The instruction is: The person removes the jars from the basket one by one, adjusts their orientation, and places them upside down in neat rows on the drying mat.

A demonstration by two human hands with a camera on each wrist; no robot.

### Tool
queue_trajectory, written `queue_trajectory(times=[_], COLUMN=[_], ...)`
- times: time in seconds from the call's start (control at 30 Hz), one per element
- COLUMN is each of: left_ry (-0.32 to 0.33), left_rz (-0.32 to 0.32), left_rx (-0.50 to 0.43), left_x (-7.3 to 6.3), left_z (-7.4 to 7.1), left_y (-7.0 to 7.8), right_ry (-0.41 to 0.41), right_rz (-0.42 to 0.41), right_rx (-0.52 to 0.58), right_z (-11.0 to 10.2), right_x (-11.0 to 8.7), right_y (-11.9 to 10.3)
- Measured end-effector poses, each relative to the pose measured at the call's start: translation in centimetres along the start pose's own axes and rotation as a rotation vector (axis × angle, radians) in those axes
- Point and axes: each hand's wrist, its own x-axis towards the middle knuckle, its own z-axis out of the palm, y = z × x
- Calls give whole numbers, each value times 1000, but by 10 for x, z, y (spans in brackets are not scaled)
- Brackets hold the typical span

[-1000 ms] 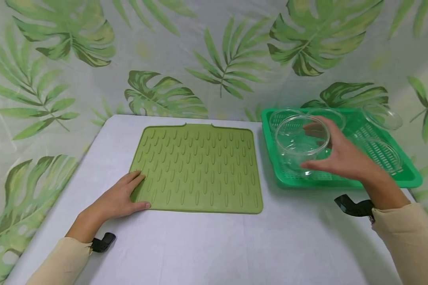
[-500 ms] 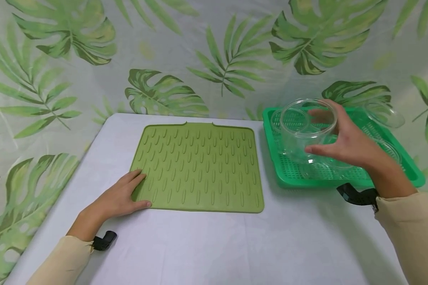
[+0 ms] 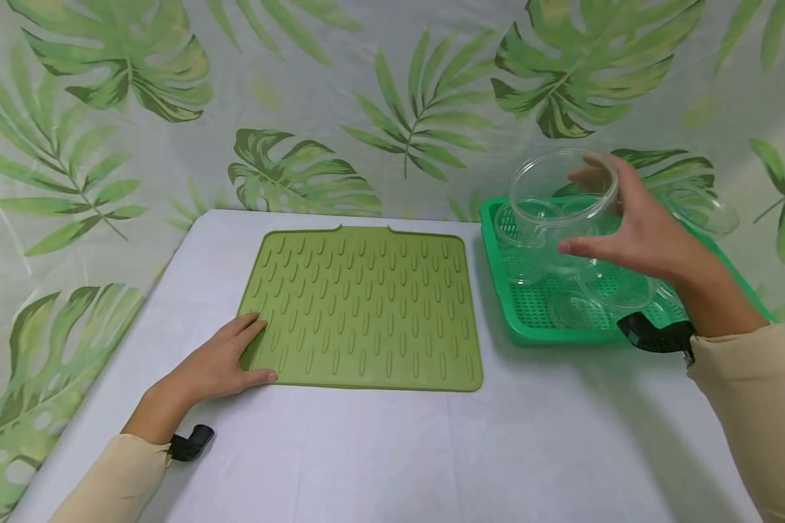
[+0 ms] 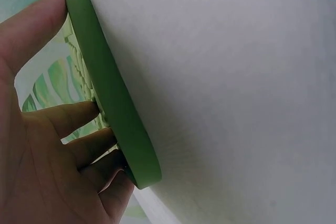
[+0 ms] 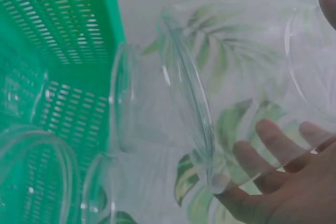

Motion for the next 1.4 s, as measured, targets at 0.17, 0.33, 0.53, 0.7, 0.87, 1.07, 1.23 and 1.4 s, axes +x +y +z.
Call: queue_trajectory(times=[0.17, 0.33, 0.53, 0.7, 0.87, 1.07, 1.23, 1.4], left_ry=[-3, 9, 8, 13, 8, 2, 15, 11], left_rz=[3, 4, 4, 5, 10, 6, 10, 7], left_rx=[-1, 6, 12, 12, 5, 6, -1, -8], left_x=[0, -1, -1, -1, -1, 0, 0, -1], left_z=[0, -1, -1, -1, -2, -4, -1, 0], left_y=[1, 2, 1, 2, 3, 3, 1, 0], right_ry=[-6, -9, -9, -29, -38, -49, -85, -114], right_rz=[-3, -16, -6, -8, -40, -66, -85, -100], right_rx=[0, -9, -51, -112, -149, -181, -197, -245], right_z=[-4, -6, -6, -4, 1, 5, 12, 21], right_x=[8, 16, 18, 22, 25, 30, 34, 39], right_y=[-11, -18, -23, -28, -33, -36, -35, -38])
